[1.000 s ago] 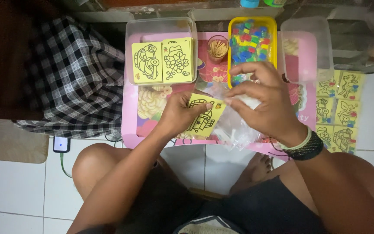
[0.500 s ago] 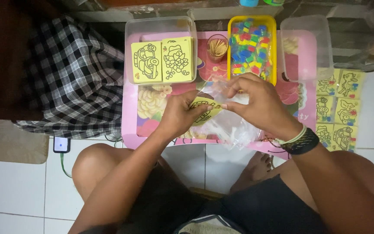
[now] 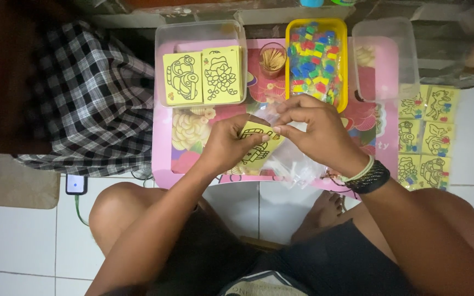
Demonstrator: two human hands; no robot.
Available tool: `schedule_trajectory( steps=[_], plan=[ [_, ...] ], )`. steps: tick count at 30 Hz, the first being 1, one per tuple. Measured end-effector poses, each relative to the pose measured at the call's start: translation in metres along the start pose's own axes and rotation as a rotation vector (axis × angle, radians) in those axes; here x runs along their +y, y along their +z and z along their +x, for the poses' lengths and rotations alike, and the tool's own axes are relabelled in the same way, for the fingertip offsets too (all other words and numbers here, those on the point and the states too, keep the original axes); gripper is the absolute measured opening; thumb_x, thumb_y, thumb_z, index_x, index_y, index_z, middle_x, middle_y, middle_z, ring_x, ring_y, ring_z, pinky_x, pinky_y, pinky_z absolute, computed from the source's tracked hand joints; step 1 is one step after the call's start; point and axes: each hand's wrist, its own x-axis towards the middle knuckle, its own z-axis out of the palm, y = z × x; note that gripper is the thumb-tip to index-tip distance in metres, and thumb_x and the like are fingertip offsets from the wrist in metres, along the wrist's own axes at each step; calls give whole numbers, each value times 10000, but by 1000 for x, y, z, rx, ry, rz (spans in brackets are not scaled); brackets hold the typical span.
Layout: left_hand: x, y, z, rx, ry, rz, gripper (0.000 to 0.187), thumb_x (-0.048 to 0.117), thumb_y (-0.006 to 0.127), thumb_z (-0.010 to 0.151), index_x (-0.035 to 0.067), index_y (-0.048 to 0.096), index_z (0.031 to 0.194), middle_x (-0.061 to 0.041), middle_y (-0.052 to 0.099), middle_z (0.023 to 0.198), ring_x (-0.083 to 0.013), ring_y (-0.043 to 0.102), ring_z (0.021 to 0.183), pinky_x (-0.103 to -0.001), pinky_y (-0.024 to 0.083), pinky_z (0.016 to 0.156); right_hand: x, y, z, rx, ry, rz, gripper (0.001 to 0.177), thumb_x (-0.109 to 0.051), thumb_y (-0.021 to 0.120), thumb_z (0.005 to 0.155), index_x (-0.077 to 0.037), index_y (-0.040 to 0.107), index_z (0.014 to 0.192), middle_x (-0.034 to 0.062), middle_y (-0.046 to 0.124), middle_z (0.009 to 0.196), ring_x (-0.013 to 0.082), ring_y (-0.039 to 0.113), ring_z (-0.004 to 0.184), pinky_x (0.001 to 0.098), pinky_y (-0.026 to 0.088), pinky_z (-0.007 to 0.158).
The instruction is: The person places a series of small sticker sheets and individual colored stickers into small plastic bags, handling each item by hand. The person then sets the filled bags aside on a small pink table.
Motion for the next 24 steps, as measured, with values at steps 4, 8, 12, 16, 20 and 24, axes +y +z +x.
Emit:
schedule_trajectory(
  steps=[4, 8, 12, 16, 20, 24],
  plan=[
    [21, -6, -5, -127, 3, -61, 350, 55, 802, 832, 63, 748, 1178, 11, 511, 593, -89, 520, 588, -177, 420, 572, 9, -1, 5, 17, 47, -22, 64, -17, 778, 885, -74, 805, 895, 184, 708, 1079, 422, 702, 1067, 499, 514, 941],
    [14, -10, 1, -134, -24, 143, 157, 141, 789, 832, 35, 718, 924, -118, 618, 613, -244, 596, 621, -370, 505, 630, 14, -5, 6, 1, 5, -46, 74, -37, 798, 857, -98, 810, 896, 164, 696, 1153, 427, 669, 1122, 505, 495, 966],
    [13, -11, 7, -59, -12, 276, 133, 187, 781, 829, 62, 733, 827, -113, 670, 600, -257, 669, 630, -370, 533, 655, -7, -23, 7, -85, -54, 16, 67, -22, 816, 824, -74, 810, 866, 209, 685, 1220, 477, 632, 1177, 550, 454, 1018],
    [19, -17, 8, -21, -48, 317, 194, 213, 763, 819, 36, 719, 750, -171, 627, 555, -363, 657, 597, -426, 508, 609, 23, -51, 15, -49, -44, 46, 34, 14, 775, 888, -12, 767, 909, 256, 700, 1112, 452, 672, 1046, 541, 491, 939],
    [15, -26, 8, -14, -65, 191, 113, 62, 697, 922, -32, 740, 966, -57, 684, 671, -106, 541, 489, -260, 454, 441, 84, -68, 22, 179, 31, -284, 144, 23, 753, 889, 45, 770, 1030, 112, 715, 940, 186, 596, 721, 304, 500, 676],
    [21, -27, 7, 106, -20, 191, 150, 163, 802, 831, 91, 680, 780, -23, 568, 531, -114, 561, 596, -268, 484, 582, 119, -54, 32, 26, 66, -799, 204, -242, 747, 926, -195, 798, 1118, 86, 739, 1018, 380, 664, 976, 523, 484, 838]
  ],
)
